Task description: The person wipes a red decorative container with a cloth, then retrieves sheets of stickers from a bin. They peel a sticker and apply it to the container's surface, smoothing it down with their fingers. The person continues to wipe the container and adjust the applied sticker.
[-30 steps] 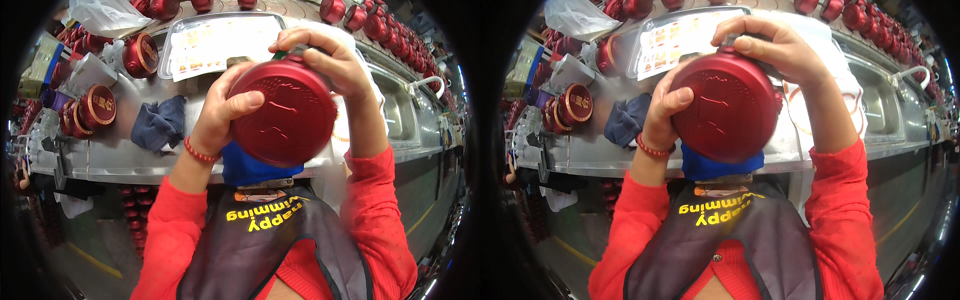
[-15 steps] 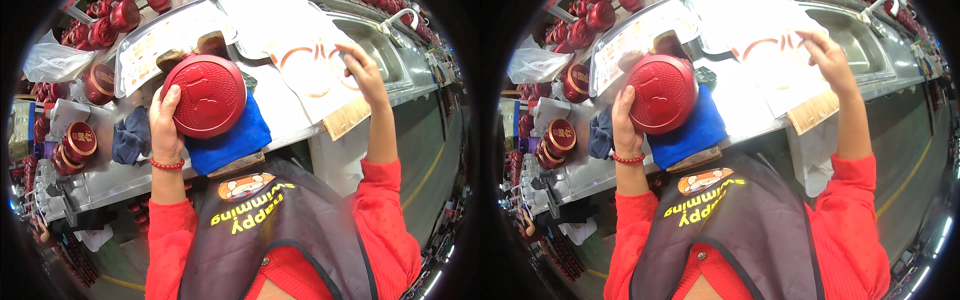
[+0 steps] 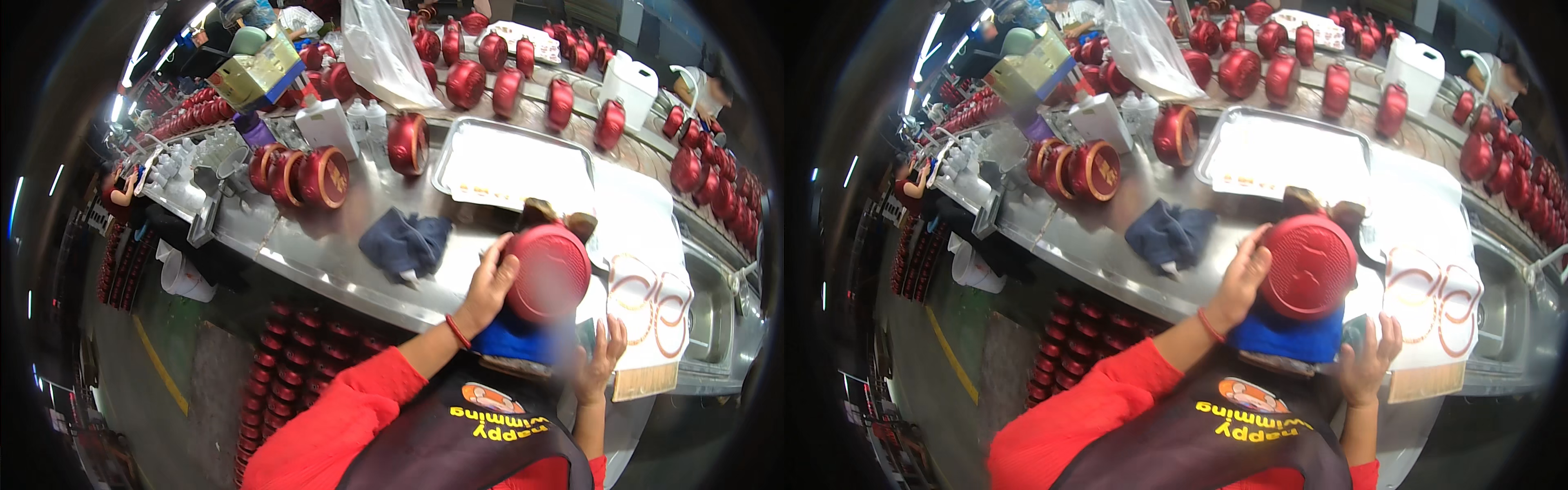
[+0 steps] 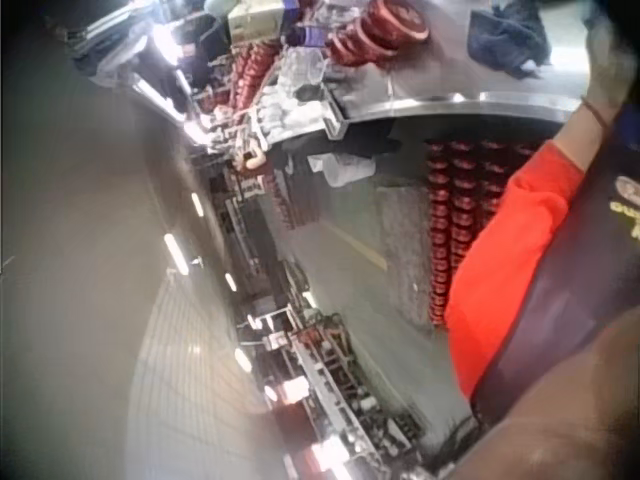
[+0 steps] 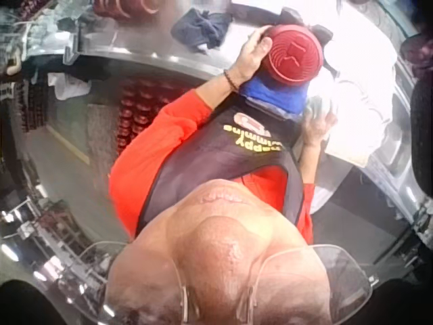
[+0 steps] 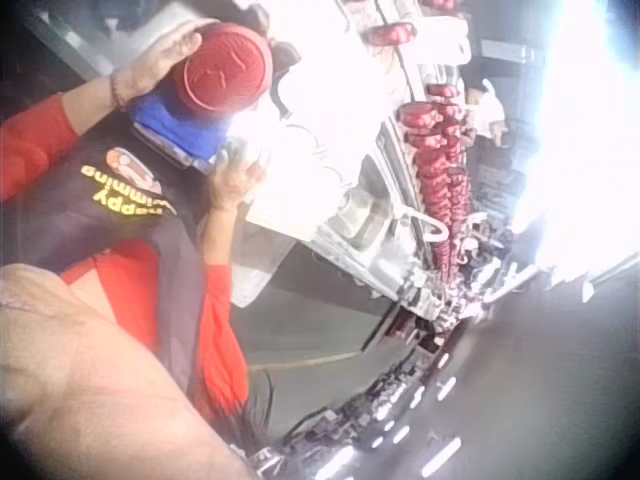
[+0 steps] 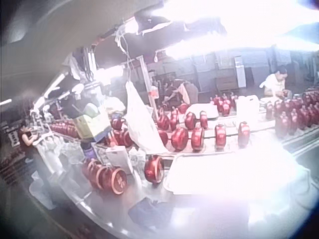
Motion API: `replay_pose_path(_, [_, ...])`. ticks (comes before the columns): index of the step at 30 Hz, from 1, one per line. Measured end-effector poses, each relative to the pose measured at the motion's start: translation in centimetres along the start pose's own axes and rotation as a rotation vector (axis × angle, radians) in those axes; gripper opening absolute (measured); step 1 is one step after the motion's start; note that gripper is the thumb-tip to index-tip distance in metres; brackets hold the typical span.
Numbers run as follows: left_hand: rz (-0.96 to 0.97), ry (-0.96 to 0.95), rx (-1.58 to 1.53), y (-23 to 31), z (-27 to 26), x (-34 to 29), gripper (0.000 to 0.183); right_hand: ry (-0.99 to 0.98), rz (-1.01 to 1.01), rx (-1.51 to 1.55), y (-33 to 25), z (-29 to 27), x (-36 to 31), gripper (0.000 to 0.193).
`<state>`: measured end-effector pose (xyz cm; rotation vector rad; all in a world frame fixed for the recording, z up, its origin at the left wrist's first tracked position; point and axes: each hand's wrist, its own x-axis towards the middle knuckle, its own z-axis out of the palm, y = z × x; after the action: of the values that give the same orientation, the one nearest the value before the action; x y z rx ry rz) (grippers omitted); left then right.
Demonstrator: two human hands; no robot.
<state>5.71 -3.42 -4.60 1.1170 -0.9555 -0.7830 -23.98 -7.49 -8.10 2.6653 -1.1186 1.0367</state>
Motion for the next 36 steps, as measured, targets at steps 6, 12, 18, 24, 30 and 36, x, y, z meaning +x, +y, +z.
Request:
replay_pose_path(6, [0.051, -0.063, -0.044, -0.1, -0.1, -0.7, 0.072, -0.049, 0.066, -0.053, -0.9, -0.4, 1.2, 0.048])
replay_pose_path(12, [0.106, -0.187, -0.135, 0.1, -0.3, -1.1, 0.082, -0.063, 0.075, -0.128, -1.2, -0.4, 2.4, 0.053])
replay_pose_path(18, [0.02, -0.08, -0.076, 0.3, -0.3, -1.9, 0.08, -0.017, 0.174, -0.168, -1.4, -0.2, 2.4, 0.053])
replay_pose_path(24, [0.202, -0.107, 0.063, 0.1, 0.4, -1.1, 0.067, 0.28, 0.139, -0.044, -1.3, -1.3, 2.1, 0.047])
replay_pose_path(30, [0.881, -0.019, 0.663, 4.9, 3.9, -4.4, 0.054, 0.468, 0.329, 0.293, -2.8, -0.3, -9.2, 0.031])
replay_pose_path(36, [0.582, -1.061, 0.833, 2.9, 17.0, -13.3, 0.01, 0.086, 1.042, 0.575, 6.3, 6.3, -18.7, 0.026])
